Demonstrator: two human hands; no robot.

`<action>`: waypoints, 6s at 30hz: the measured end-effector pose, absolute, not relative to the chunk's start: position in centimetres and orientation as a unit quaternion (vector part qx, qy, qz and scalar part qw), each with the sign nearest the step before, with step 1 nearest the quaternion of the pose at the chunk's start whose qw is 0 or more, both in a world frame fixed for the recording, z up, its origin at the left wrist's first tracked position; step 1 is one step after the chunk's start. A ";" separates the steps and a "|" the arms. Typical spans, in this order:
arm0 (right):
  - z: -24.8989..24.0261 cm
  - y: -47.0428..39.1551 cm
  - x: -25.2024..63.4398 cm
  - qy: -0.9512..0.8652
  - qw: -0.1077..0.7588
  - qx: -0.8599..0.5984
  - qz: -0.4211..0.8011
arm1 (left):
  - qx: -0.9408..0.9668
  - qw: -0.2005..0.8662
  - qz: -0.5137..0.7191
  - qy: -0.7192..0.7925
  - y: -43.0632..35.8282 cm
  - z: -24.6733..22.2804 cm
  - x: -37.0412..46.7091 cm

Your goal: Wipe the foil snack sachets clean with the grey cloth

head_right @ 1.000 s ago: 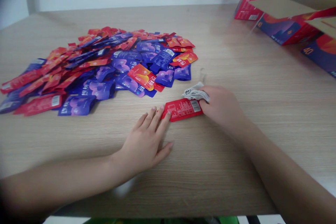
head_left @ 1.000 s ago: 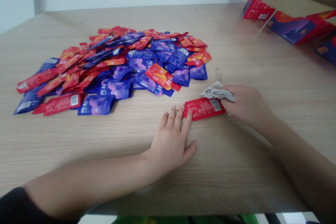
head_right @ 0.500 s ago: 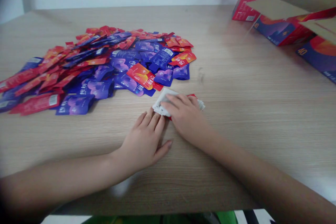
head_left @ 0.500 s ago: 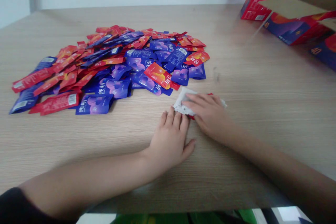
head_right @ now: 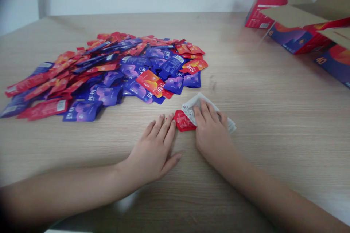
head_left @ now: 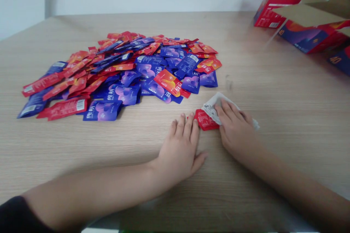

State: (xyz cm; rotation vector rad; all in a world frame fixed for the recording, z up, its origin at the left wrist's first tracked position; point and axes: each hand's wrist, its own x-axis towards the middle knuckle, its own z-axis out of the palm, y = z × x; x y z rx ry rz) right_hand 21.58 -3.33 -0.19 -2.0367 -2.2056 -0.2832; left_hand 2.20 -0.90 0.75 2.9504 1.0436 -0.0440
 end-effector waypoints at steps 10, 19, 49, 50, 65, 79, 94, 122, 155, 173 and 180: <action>0.2 -4.1 19.1 -0.793 0.070 -0.601 -0.066 | 0.939 0.010 -0.018 0.344 -1.1 0.9 2.4; 1.1 -3.7 22.8 -0.770 0.041 -0.634 -0.057 | 0.938 -0.003 -0.039 0.344 -1.0 1.3 2.4; -0.3 -4.5 18.1 -0.809 0.108 -0.578 -0.019 | 0.942 -0.005 -0.034 0.335 -1.2 0.9 2.5; -0.5 -4.4 17.9 -0.805 0.113 -0.583 -0.012 | 0.941 -0.006 -0.037 0.336 -1.1 1.0 2.5; -1.0 -2.1 22.0 -0.705 0.113 -0.699 -0.022 | 0.935 -0.002 -0.039 0.352 -1.1 1.0 2.8; -1.8 -2.1 18.5 -0.765 0.157 -0.625 0.005 | 0.933 -0.006 -0.042 0.357 -1.1 0.9 3.0; -2.2 -2.1 19.5 -0.738 0.139 -0.658 -0.046 | 0.931 0.002 -0.026 0.363 -1.2 0.7 3.0; -2.2 -2.1 17.9 -0.789 0.152 -0.595 -0.037 | 0.935 0.008 -0.031 0.354 -1.1 1.0 3.0; -2.6 -1.8 23.2 -0.729 0.138 -0.665 -0.086 | 0.932 0.017 -0.026 0.360 -1.0 1.0 3.0; -2.2 -2.3 19.4 -0.785 0.140 -0.600 -0.067 | 0.935 0.012 -0.018 0.355 -1.1 1.2 3.0; -2.4 -2.3 22.6 -0.728 0.135 -0.667 -0.084 | 0.933 0.009 -0.029 0.358 -1.1 1.1 3.0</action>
